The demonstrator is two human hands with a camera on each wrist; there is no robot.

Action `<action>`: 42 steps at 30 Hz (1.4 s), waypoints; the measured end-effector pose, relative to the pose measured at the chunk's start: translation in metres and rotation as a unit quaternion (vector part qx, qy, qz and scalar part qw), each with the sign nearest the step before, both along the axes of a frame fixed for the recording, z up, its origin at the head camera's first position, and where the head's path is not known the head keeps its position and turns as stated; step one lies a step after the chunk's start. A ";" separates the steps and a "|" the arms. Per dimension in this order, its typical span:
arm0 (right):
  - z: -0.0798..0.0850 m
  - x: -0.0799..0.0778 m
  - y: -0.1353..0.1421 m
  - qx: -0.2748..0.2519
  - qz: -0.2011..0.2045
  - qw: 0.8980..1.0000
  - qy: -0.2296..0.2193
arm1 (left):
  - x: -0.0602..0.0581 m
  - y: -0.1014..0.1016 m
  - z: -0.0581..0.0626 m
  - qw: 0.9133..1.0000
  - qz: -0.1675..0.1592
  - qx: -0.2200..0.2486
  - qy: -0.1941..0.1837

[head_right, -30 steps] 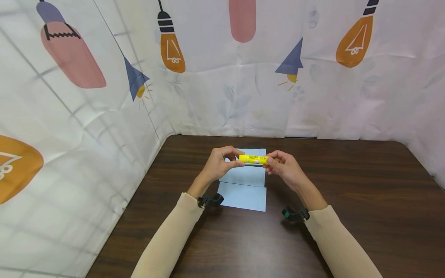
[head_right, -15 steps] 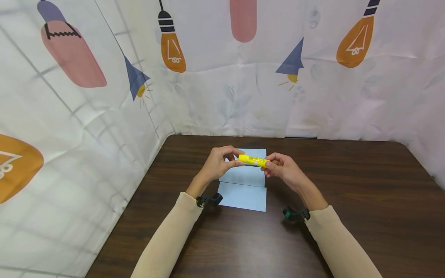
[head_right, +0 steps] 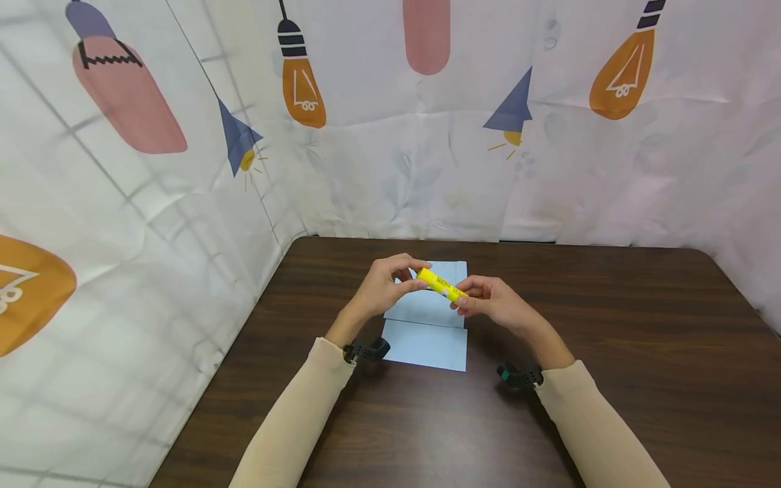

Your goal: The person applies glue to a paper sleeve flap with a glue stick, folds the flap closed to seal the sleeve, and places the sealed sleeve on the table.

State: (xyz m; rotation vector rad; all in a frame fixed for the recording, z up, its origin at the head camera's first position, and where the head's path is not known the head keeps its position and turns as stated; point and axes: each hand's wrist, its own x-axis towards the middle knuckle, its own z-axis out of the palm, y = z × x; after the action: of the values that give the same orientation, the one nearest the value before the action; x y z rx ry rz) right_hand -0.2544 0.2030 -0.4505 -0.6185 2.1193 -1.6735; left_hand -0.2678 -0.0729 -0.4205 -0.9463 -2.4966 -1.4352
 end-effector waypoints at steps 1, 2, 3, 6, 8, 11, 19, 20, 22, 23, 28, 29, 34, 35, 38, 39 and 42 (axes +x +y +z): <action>0.000 0.000 0.000 0.010 0.005 1.000 0.004 | 0.000 0.002 0.000 1.000 -0.003 -0.002 0.004; 0.001 0.000 0.000 0.018 0.010 1.000 0.007 | 0.001 0.003 0.000 1.000 -0.005 -0.004 0.007; 0.001 0.000 0.000 0.023 0.016 1.000 0.009 | 0.001 0.005 0.000 1.000 -0.009 -0.006 0.009; 0.001 0.000 -0.001 0.041 0.025 0.999 0.018 | 0.003 0.010 -0.001 1.000 -0.021 -0.018 0.013; 0.001 0.001 -0.002 0.055 0.026 0.998 0.024 | 0.004 0.012 -0.002 0.999 -0.029 -0.025 0.013; 0.000 0.002 -0.002 0.075 0.024 0.996 0.041 | 0.006 0.016 -0.004 0.999 -0.036 -0.036 0.010; 0.000 0.002 0.001 0.122 0.024 0.989 0.075 | 0.005 0.014 -0.006 0.996 -0.030 -0.078 -0.004; -0.001 0.001 0.002 0.129 0.019 0.988 0.078 | 0.004 0.012 -0.006 0.996 -0.024 -0.085 -0.006; -0.002 -0.002 0.005 0.140 0.003 0.987 0.082 | 0.002 0.008 -0.006 0.995 -0.005 -0.099 -0.010; -0.003 -0.003 0.008 0.145 -0.008 0.986 0.087 | 0.002 0.005 -0.006 0.995 0.004 -0.103 -0.013; -0.008 -0.008 0.027 0.188 -0.082 0.970 0.129 | -0.005 -0.010 -0.005 0.993 0.049 -0.100 -0.031; -0.009 -0.009 0.032 0.202 -0.100 0.964 0.139 | -0.006 -0.014 -0.005 0.993 0.055 -0.094 -0.034; -0.014 -0.011 0.055 0.261 -0.192 0.930 0.170 | -0.012 -0.026 -0.003 0.993 0.080 -0.082 -0.029; -0.014 -0.011 0.059 0.270 -0.207 0.924 0.176 | -0.013 -0.028 -0.003 0.993 0.085 -0.083 -0.025; -0.015 -0.011 0.068 0.290 -0.237 0.907 0.191 | -0.016 -0.034 -0.004 0.992 0.095 -0.078 -0.019; -0.015 -0.011 0.070 0.296 -0.244 0.903 0.195 | -0.017 -0.036 -0.004 0.992 0.097 -0.074 -0.019; -0.017 -0.012 0.076 0.312 -0.250 0.896 0.195 | -0.018 -0.040 -0.005 0.993 0.101 -0.059 -0.020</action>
State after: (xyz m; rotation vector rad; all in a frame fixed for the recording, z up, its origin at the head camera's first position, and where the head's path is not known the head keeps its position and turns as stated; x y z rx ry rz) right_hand -0.2659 0.2787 -0.4671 -0.2164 3.1049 -0.9824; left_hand -0.2859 -0.1129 -0.4250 -0.6638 -2.6421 -1.2715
